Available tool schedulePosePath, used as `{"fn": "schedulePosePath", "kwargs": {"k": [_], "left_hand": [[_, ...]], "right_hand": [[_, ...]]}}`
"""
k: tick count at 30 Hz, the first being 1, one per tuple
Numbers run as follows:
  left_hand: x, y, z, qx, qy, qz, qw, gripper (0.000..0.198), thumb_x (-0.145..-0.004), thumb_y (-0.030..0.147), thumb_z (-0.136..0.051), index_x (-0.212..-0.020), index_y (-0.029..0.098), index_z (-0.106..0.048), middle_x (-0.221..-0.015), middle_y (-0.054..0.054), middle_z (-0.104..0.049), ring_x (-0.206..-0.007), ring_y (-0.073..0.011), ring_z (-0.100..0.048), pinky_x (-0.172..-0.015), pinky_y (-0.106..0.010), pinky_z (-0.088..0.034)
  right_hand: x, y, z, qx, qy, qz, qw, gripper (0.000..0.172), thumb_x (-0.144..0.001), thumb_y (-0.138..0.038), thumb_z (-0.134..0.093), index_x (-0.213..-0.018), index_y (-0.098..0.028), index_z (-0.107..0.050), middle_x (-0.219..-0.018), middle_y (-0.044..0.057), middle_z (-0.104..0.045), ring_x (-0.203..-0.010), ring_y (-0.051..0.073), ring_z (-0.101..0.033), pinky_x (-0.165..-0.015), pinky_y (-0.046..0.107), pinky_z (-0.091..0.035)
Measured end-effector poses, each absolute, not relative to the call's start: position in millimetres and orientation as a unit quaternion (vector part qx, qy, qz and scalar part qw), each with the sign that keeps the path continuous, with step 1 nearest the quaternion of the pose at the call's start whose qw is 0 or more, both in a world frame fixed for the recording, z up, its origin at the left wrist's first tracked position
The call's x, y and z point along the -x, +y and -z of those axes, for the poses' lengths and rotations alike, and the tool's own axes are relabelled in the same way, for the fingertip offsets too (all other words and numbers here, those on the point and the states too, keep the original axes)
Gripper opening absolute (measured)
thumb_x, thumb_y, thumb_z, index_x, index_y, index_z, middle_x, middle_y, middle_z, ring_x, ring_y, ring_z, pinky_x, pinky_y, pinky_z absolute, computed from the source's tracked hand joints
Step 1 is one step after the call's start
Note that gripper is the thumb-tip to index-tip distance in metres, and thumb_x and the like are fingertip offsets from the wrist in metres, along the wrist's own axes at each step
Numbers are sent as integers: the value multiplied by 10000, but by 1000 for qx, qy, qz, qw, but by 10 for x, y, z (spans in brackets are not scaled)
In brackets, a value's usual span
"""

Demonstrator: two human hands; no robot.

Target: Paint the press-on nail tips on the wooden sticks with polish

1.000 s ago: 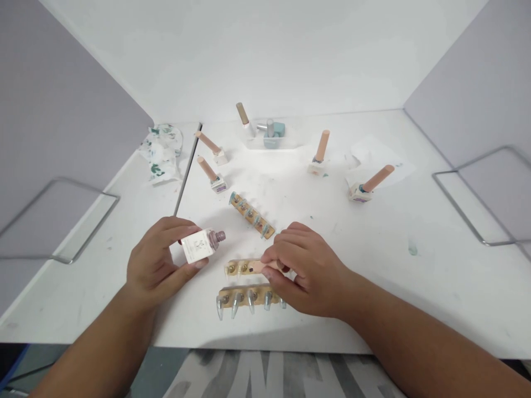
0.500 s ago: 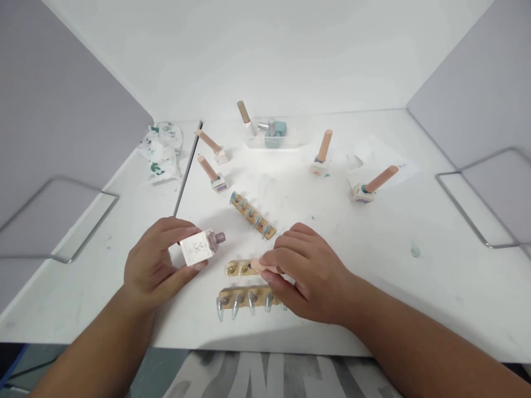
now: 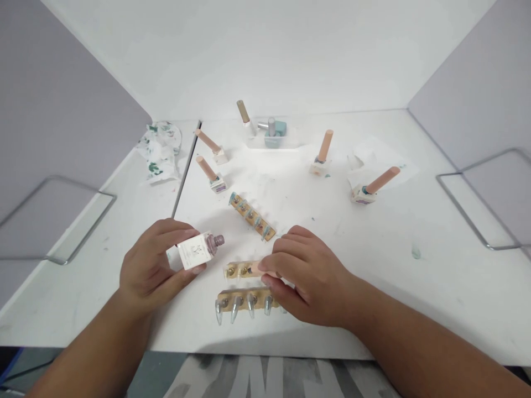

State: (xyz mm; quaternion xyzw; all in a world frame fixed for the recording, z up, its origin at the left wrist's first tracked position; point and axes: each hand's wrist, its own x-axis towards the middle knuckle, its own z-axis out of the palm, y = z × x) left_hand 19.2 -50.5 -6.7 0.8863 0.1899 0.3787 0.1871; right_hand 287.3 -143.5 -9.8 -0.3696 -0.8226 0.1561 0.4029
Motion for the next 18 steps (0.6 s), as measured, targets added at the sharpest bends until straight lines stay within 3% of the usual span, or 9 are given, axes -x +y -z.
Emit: {"fn": "schedulePosePath", "kwargs": {"k": [10,18], "left_hand": [[-192,-516,48,-886,193,-378,186,409,-823,159,-691,-1210,142,-558,-979,-100,-612,-831,-184,-601,-652,-295,-513],[-209,-511,30,-887,188,-384,176,386,-833,173,-688,-1196,134,-563,-952,-94,-614,-819,-184,-602,-644,-286,-516]], "right_hand": [[-2865,-1399,121,390,-814,-138,408,163,-839,-34,-570,-965,-138,-573,-688,-21,-532,-645,100,-446,-648,294,-381],[-2877,-1413,105,353,-817,-190,413,134,-852,-64,-548,-960,-142,-565,-669,-25,-490,-630,105,-419,-634,297,-377]]}}
